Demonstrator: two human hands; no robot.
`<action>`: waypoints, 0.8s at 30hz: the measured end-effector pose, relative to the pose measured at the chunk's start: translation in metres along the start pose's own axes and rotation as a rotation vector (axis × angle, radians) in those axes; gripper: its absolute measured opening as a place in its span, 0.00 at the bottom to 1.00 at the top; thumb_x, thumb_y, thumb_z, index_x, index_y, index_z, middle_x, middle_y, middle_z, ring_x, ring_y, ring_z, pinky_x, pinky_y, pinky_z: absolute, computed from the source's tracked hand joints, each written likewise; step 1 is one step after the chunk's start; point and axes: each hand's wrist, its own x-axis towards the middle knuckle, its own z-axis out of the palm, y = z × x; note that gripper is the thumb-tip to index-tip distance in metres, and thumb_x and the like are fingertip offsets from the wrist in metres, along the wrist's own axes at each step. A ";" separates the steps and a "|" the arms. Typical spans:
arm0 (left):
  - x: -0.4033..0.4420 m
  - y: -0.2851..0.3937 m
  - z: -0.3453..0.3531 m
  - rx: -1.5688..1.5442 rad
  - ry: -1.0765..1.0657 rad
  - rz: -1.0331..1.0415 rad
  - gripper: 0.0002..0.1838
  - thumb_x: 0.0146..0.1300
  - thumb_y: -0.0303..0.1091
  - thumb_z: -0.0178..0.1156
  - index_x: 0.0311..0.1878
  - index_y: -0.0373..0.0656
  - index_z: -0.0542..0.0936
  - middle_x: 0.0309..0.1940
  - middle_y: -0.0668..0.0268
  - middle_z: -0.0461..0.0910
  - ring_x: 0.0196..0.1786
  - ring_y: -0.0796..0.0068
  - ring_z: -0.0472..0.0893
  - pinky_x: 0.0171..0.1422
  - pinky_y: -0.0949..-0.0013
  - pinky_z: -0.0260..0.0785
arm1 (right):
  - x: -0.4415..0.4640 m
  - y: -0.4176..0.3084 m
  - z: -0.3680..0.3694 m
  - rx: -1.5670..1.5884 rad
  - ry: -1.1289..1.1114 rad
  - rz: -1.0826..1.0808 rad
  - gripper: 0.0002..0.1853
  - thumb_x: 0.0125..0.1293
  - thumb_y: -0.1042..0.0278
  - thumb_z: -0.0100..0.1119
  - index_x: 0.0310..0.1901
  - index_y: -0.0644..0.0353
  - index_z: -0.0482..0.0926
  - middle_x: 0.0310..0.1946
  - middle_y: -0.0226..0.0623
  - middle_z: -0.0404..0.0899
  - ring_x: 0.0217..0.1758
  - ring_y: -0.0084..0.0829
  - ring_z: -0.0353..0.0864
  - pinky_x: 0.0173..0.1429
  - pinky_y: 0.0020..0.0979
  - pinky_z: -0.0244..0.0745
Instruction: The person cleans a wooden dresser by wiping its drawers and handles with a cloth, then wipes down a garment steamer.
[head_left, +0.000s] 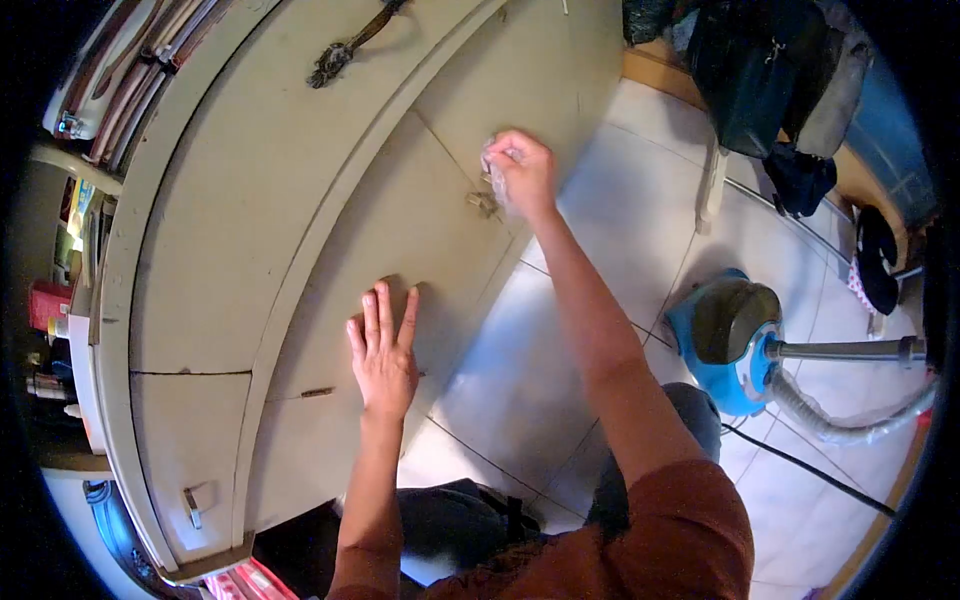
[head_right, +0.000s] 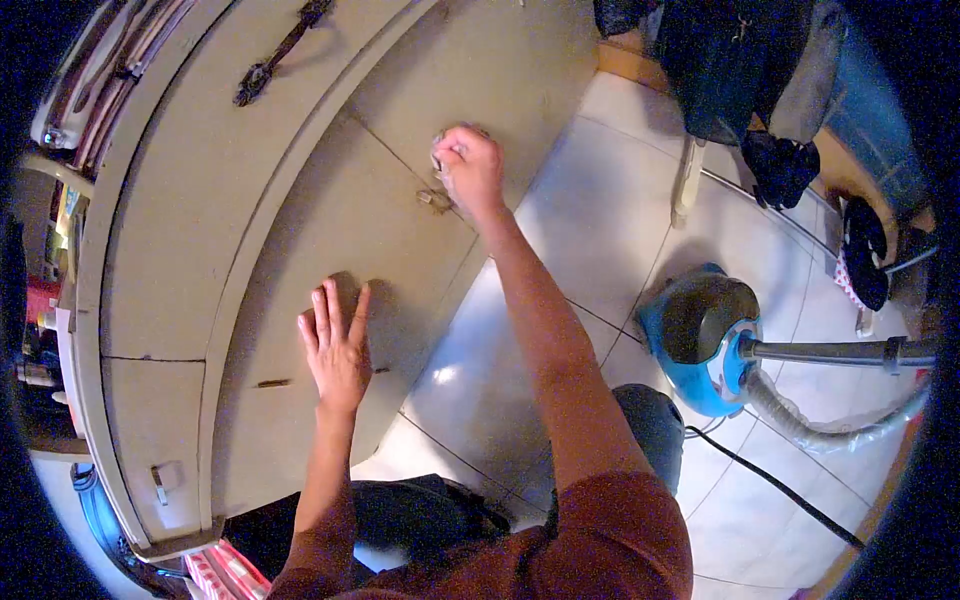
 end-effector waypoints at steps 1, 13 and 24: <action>0.001 0.000 0.000 -0.057 0.018 -0.001 0.42 0.58 0.25 0.56 0.77 0.62 0.59 0.79 0.52 0.46 0.79 0.50 0.52 0.77 0.41 0.47 | -0.004 -0.001 -0.005 0.070 0.014 0.108 0.04 0.58 0.81 0.61 0.29 0.63 0.77 0.27 0.29 0.81 0.31 0.17 0.77 0.35 0.24 0.73; 0.004 0.001 0.007 -0.089 0.074 -0.005 0.45 0.54 0.23 0.57 0.77 0.62 0.59 0.79 0.51 0.47 0.78 0.50 0.53 0.76 0.40 0.48 | -0.028 0.098 -0.027 -0.282 0.026 0.299 0.07 0.57 0.80 0.60 0.24 0.59 0.75 0.21 0.27 0.77 0.26 0.19 0.74 0.32 0.26 0.70; 0.005 0.001 0.004 -0.129 0.016 -0.013 0.44 0.56 0.25 0.59 0.77 0.62 0.58 0.79 0.51 0.45 0.79 0.50 0.51 0.77 0.39 0.47 | 0.018 -0.034 0.003 -0.110 -0.064 -0.064 0.06 0.57 0.78 0.65 0.37 0.60 0.80 0.33 0.31 0.84 0.38 0.22 0.82 0.42 0.27 0.77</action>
